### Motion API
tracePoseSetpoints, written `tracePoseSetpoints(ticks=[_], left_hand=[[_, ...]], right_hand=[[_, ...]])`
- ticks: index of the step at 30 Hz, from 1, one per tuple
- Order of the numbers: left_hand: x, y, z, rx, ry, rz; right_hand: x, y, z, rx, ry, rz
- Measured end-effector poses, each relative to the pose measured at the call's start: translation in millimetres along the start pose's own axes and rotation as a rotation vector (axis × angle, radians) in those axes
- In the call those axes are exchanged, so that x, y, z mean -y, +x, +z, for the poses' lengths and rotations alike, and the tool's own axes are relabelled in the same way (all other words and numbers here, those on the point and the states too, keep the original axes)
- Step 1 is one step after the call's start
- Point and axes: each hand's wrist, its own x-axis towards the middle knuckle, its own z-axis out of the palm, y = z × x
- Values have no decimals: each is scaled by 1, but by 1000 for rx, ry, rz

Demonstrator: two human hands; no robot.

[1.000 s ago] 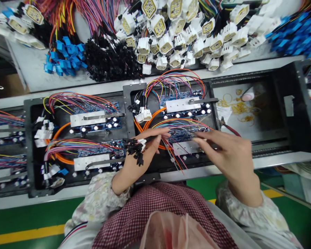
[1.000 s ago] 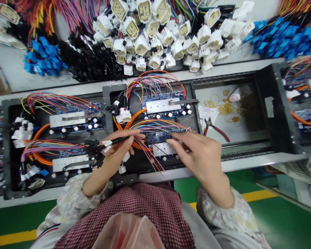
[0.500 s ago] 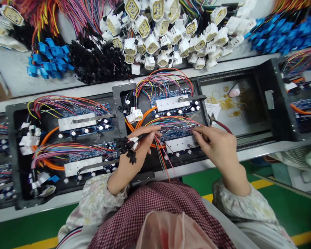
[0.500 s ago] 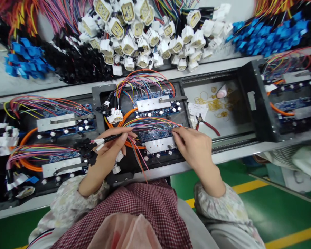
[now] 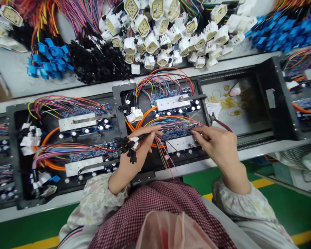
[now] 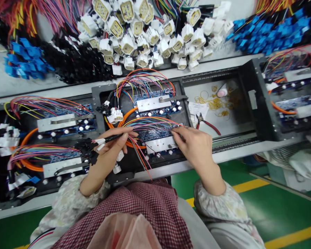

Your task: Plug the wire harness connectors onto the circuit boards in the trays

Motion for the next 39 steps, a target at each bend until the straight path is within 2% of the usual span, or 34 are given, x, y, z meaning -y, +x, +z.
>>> tracePoseSetpoints(ticks=[14,19,31,39], left_hand=[[-1,0,1,-11,-11,-14],[-2,-1,1,-9,3,-12],[0,-1,2,-2,-23,10],[0,0,1,1,-22,5]], right_hand=[[3,1,-2,38,37,46],[3,3,-1,99,132,52],[1,6,-6,102,218,110],[1,7,-7,108,202,92]])
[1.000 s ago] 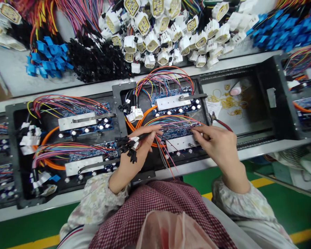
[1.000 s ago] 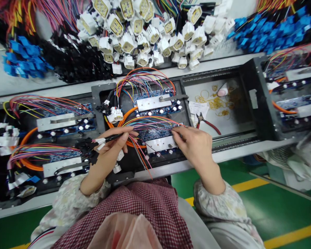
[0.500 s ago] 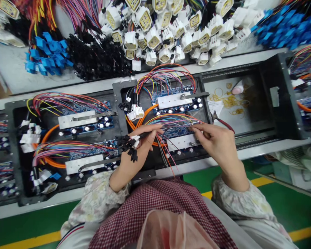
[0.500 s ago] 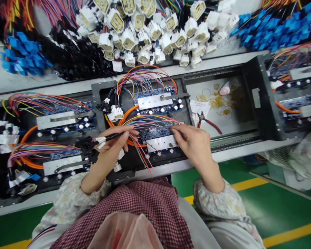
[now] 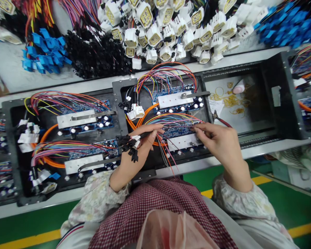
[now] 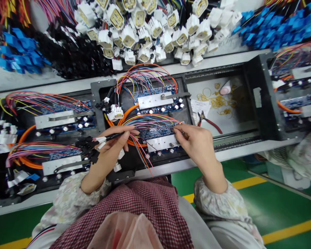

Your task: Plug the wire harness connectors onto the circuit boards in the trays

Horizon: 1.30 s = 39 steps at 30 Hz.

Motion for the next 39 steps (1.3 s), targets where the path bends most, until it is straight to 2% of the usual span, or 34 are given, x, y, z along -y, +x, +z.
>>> tracePoseSetpoints(ticks=[19,24,28,39], left_hand=[[1,0,1,-15,34,9],[0,0,1,1,31,12],[1,1,0,3,54,36],[3,0,1,3,41,72]], right_hand=[[1,-1,3,38,-81,-25],[3,0,2,-3,-161,48],[1,8,-1,102,-138,84],[2,32,-4,275,-296,56]])
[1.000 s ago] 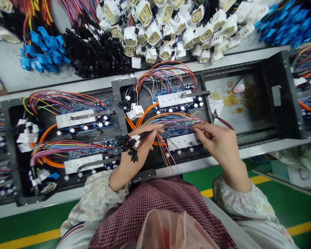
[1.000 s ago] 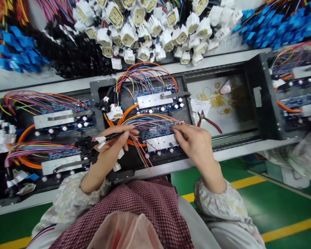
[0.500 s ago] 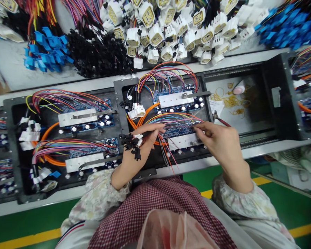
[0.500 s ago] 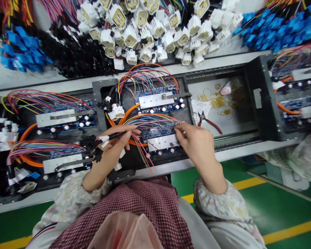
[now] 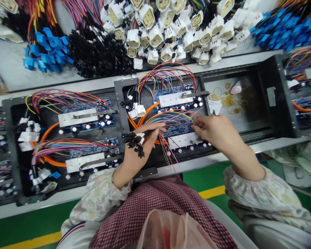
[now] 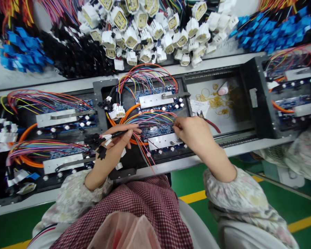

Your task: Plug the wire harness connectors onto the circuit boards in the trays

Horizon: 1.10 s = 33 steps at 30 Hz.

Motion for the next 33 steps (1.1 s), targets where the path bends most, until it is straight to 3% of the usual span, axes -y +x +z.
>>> tracePoseSetpoints(ticks=[8,16,33], left_hand=[[2,0,0,1,-13,2],[-2,0,-1,-2,-22,-37],[0,1,-1,5,23,1]], right_hand=[[-14,3,1,33,200,-52],[-16,9,0,14,74,-73],[-28,13,7,39,218,-180]])
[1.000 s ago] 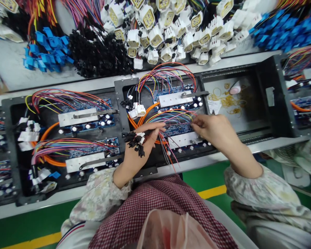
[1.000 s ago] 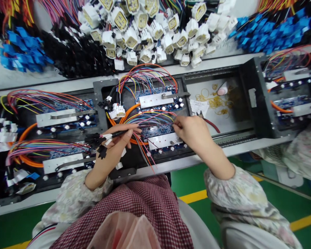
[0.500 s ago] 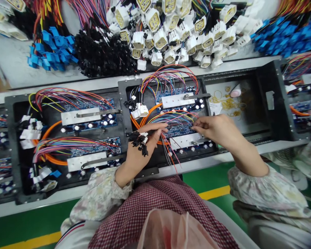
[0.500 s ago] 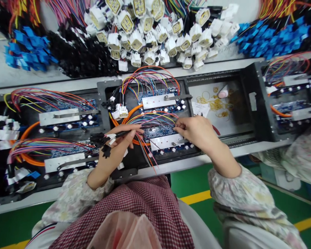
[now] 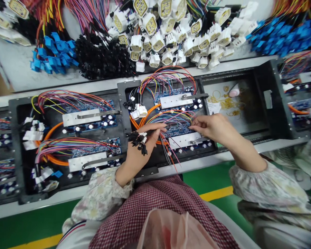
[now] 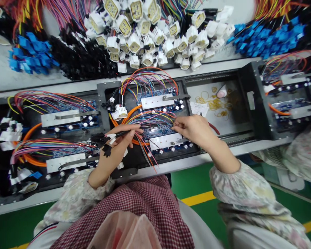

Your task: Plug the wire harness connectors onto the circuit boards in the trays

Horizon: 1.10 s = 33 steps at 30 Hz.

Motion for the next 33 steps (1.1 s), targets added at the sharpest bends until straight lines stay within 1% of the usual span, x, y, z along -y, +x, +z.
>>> tracePoseSetpoints(ticks=[4,9,14,20,27,33], left_hand=[[-1,0,1,-10,-18,-18],[0,-1,1,-13,2,-31],[0,-1,0,-10,21,-17],[0,-1,0,-12,-1,-29],[1,0,1,-29,56,-32],[0,0,0,-19,72,-31]], right_hand=[[-1,2,-4,60,36,11],[2,5,-5,45,-96,29],[7,7,-4,37,-134,11],[11,10,-7,120,-68,-39],[9,-8,-10,65,-3,23],[15,-18,-6,-39,-68,127]])
